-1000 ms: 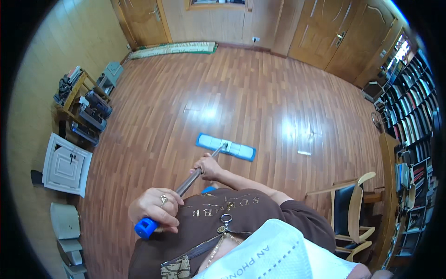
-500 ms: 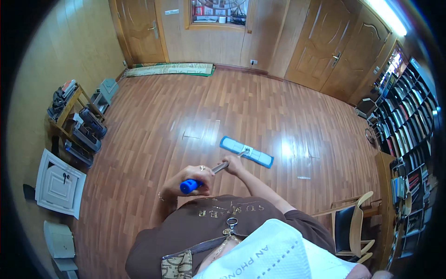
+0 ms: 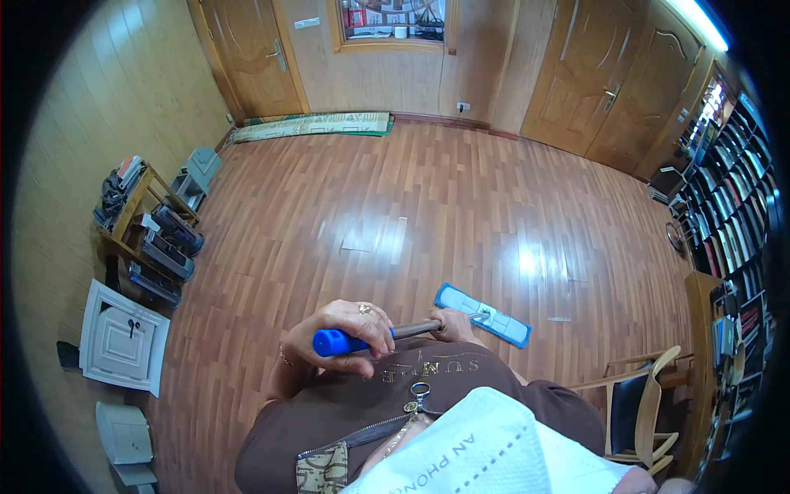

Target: Mopping a wooden floor in a large room.

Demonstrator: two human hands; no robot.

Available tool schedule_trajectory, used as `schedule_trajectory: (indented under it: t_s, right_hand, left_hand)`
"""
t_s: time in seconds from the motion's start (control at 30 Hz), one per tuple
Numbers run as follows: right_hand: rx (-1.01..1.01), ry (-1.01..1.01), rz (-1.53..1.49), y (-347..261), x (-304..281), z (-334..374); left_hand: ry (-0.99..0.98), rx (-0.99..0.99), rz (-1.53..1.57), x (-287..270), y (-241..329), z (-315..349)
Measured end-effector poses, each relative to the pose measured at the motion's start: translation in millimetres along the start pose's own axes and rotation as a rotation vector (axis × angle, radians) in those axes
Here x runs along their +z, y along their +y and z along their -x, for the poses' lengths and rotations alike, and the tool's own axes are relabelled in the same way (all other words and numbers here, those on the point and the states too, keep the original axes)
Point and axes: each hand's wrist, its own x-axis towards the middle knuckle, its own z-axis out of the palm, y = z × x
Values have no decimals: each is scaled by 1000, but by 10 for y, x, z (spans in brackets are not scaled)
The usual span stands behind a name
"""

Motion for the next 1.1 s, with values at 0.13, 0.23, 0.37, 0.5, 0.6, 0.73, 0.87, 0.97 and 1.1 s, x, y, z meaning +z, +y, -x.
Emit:
schedule_trajectory:
  t_s: [0.13, 0.23, 0.37, 0.5, 0.6, 0.73, 0.87, 0.97, 1.1]
  right_hand:
    - [-46, 113, 60, 250, -197, -207]
    - [-23, 193, 54, 618, -381, -402]
    - [-47, 295, -28, 1410, -484, -808]
    - [17, 172, 14, 2051, -706, -1301]
    - [66, 82, 2, 2281, -791, -1544]
    - [12, -93, 49, 2401, -845, -1895]
    - [-169, -171, 32, 2003, -828, -2247]
    - [-328, -243, -62, 1488, -911, -2295]
    - [-548, -466, -160, 978, -1214, -2299]
  left_hand:
    - [48, 28, 36, -58, -247, -367]
    - [25, -23, -25, -71, -501, -748]
    - [71, -37, -80, -66, -1035, -1238]
    - [123, -113, -106, -94, -1638, -1560]
    - [149, -162, -158, -111, -1911, -1722]
    - [172, -159, -250, -251, -1969, -1812]
    - [372, -141, -260, -467, -1459, -1947]
    - [430, -82, -299, -606, -1112, -1996]
    - [409, 93, -329, -557, -828, -2037]
